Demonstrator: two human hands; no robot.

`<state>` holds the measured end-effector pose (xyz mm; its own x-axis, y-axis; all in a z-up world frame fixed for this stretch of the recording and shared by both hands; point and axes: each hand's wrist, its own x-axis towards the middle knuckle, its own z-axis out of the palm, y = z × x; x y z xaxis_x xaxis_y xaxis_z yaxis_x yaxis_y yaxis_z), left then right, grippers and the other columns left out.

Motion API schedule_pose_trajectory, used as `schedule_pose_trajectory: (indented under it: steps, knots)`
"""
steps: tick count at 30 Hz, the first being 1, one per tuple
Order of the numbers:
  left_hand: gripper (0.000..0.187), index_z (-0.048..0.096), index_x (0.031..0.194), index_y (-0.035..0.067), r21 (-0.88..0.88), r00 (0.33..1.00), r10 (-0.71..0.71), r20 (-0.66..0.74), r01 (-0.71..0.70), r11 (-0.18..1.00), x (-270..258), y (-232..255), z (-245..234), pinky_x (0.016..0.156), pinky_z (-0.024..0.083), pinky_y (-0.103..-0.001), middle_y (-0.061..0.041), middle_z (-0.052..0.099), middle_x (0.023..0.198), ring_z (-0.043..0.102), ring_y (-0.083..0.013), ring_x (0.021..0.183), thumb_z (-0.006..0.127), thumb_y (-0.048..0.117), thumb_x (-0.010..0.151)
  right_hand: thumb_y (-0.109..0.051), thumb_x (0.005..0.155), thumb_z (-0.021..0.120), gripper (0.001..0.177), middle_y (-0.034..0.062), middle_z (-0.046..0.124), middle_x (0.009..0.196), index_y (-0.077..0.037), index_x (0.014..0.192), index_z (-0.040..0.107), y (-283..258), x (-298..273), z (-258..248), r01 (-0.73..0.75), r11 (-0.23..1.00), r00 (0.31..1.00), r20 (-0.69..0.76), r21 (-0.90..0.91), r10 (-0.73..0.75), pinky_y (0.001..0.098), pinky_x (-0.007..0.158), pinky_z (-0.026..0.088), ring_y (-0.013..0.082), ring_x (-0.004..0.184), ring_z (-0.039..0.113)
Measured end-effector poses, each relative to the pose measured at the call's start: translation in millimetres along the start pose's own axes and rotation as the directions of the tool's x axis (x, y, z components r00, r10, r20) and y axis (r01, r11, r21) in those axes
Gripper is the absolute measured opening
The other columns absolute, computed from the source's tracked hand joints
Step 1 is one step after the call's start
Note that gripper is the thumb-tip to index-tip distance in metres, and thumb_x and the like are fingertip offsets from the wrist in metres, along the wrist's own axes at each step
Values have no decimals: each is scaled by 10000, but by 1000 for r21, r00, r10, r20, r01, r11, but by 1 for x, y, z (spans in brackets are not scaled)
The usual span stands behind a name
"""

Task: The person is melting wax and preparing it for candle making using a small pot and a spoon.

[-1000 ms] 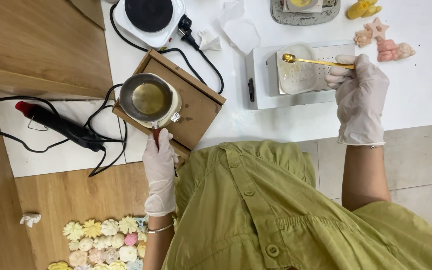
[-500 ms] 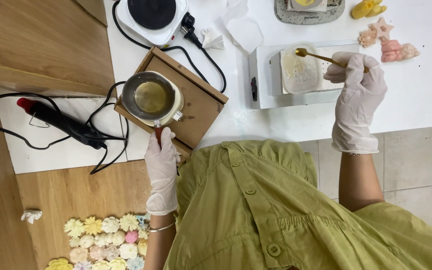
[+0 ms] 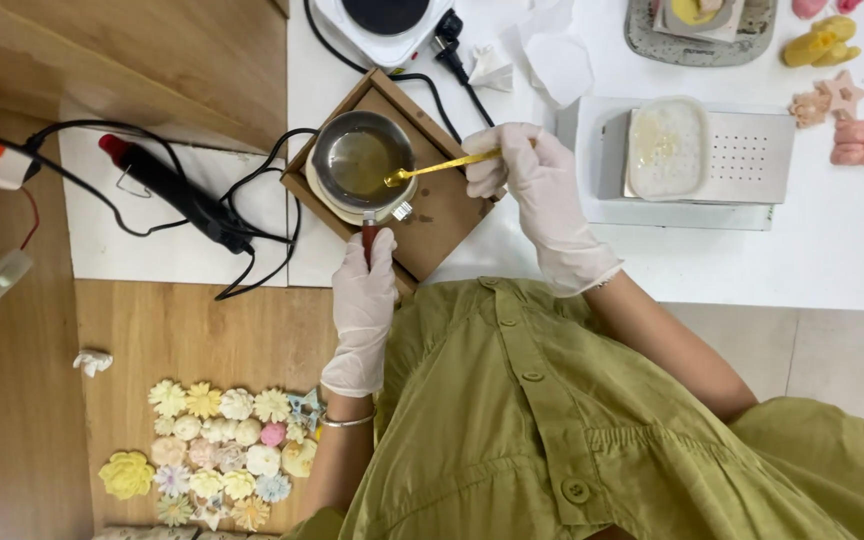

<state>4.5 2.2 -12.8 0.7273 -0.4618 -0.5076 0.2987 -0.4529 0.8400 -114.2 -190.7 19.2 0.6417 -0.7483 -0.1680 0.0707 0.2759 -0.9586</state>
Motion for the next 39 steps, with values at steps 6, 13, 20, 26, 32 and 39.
schedule_pose_trajectory:
  steps: [6,13,20,26,32,39]
  knots:
    - [344,661,1034,29,140,994,109,-15,-106,984,1,-7,-1,556,457,-312,-52,636,736,534,-121,604,629,369,999,-351,1112,474,409,79,711,856,3,1076,675,32,28,15,-113,993,989,89,-15,114,254,677,561,144,711,686]
    - [353,660,1048,38,209,988,152,-17,-145,967,0,-10,-1,611,482,-331,-83,646,748,572,-176,633,624,386,1003,-340,1111,468,398,75,709,839,1,1065,669,48,37,13,-103,992,988,105,-71,111,249,645,557,130,682,672]
    - [359,661,1075,43,220,989,148,-21,-140,965,3,-12,-1,631,497,-331,-83,685,785,615,-182,658,622,392,1001,-327,1114,465,409,106,697,799,20,1024,661,48,45,9,-178,984,983,56,25,177,276,609,555,169,641,668]
    - [365,658,1082,34,220,987,162,-15,-155,963,5,-17,-2,634,506,-317,-69,709,814,629,-155,670,621,388,1005,-312,1121,451,429,141,698,793,45,1023,667,38,46,-4,-215,958,977,49,191,210,304,607,544,213,632,668]
    - [329,657,1076,34,102,999,43,-16,-41,994,3,-4,-1,482,434,-293,-24,657,767,518,-99,539,630,353,1002,-312,1127,430,445,152,699,800,56,1036,663,8,35,-18,-137,960,990,23,243,136,323,631,558,235,644,667]
    - [252,646,1051,54,-27,999,-42,9,43,999,1,0,-1,421,368,-245,34,481,601,430,-49,457,612,301,1013,-291,1154,429,457,159,694,836,86,1066,672,-28,15,-73,19,972,992,-124,236,11,336,675,567,245,685,668]
